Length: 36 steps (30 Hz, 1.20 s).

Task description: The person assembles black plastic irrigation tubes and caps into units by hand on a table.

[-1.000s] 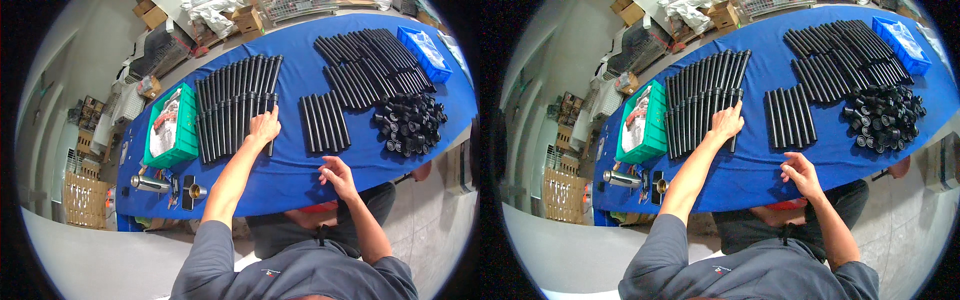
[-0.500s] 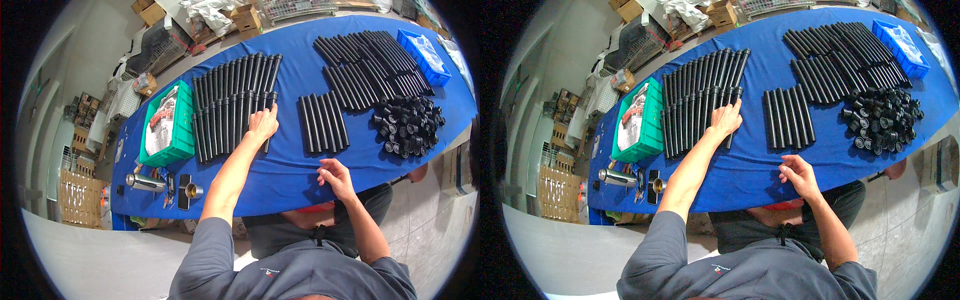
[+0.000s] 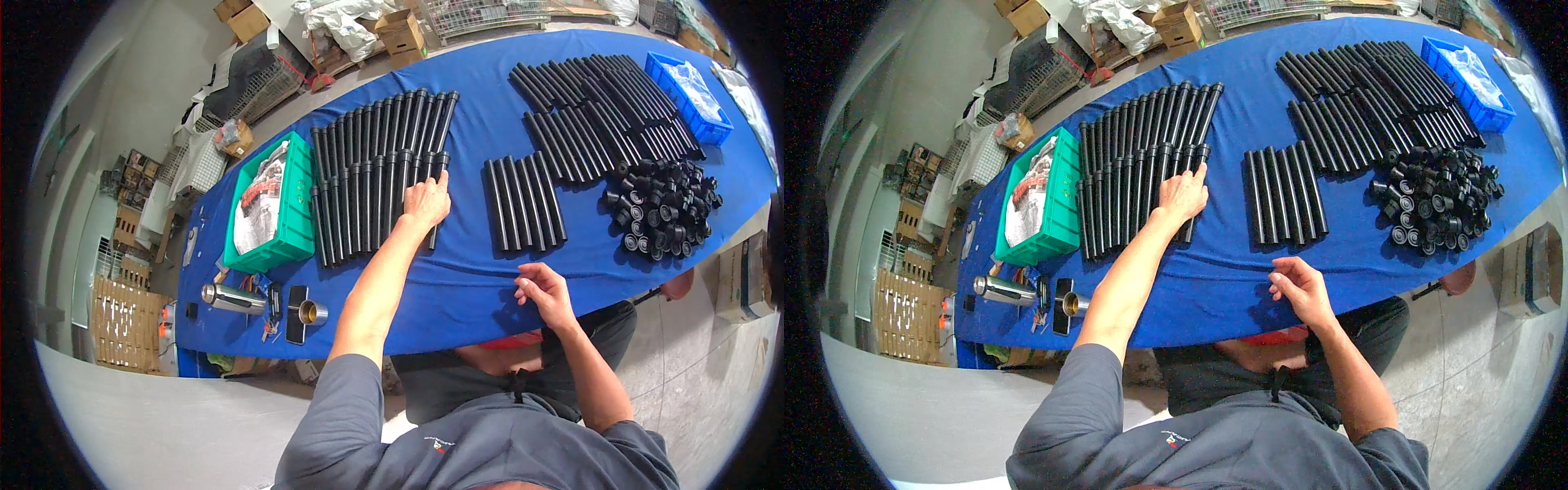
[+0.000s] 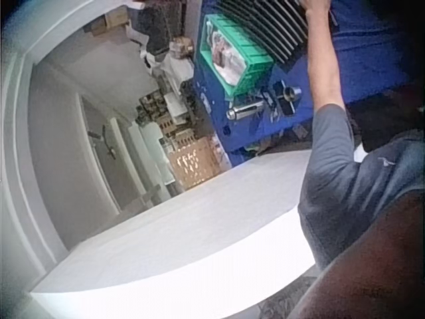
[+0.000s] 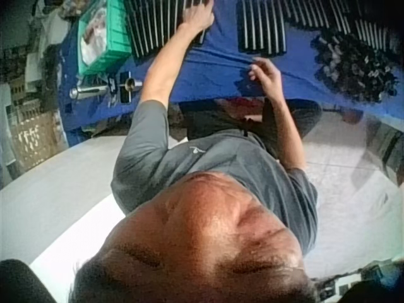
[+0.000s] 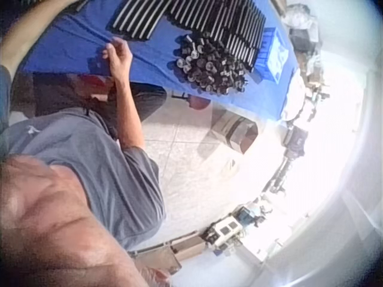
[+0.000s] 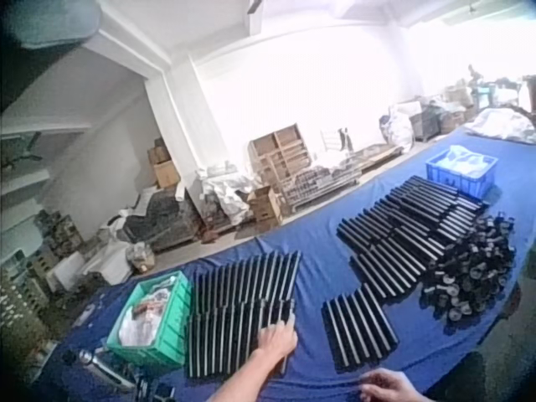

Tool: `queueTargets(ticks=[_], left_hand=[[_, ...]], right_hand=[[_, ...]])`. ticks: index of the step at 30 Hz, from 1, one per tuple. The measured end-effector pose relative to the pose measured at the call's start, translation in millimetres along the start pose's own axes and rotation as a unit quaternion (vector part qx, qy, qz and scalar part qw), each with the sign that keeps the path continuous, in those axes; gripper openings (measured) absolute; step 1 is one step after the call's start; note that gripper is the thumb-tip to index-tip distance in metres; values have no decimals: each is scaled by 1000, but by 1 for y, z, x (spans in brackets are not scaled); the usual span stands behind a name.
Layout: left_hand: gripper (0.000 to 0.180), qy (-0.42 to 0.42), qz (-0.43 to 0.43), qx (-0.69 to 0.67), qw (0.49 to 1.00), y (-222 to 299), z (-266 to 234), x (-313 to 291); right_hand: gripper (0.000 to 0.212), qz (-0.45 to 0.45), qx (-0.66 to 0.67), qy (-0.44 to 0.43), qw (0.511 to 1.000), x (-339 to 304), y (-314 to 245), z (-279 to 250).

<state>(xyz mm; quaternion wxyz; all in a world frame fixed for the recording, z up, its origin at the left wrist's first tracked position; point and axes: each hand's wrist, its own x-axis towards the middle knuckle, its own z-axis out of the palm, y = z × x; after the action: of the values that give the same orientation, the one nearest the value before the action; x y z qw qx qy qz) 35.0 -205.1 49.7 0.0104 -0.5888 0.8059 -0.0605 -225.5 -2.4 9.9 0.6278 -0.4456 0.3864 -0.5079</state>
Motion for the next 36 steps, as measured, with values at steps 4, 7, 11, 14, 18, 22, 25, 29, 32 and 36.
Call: queueTargets(ticks=[4,7,11,14,18,22,25,29,32,36], left_hand=[[54,4,-3,-3,1000,2,4,2],[54,15,-8,-8,1000,1,8,2],[54,18,-26,-12,999,2,6,8],[54,4,-33,-17,999,7,5,11],[55,-9,-46,-30,998,0,6,11],[55,8,-60,-26,998,3,4,5],[55,26,-54,-23,998,4,-4,4],[48,199,25,-105,974,41,-8,-13],[51,200,128,-162,958,85,-10,-31],[35,140,97,-210,963,94,3,-43]], right_hand=[[23,4,-2,0,1000,0,-2,0],[23,2,0,-1,1000,0,-3,1],[23,12,6,2,1000,0,-1,2],[23,9,0,4,1000,-2,0,-3],[24,6,13,-1,1000,0,0,3],[25,12,14,5,1000,-1,0,2],[25,5,-1,0,1000,1,-2,3],[24,8,2,-14,1000,0,-2,3],[24,11,-13,-14,1000,0,1,-1],[24,-3,-5,-9,1000,0,-3,1]])
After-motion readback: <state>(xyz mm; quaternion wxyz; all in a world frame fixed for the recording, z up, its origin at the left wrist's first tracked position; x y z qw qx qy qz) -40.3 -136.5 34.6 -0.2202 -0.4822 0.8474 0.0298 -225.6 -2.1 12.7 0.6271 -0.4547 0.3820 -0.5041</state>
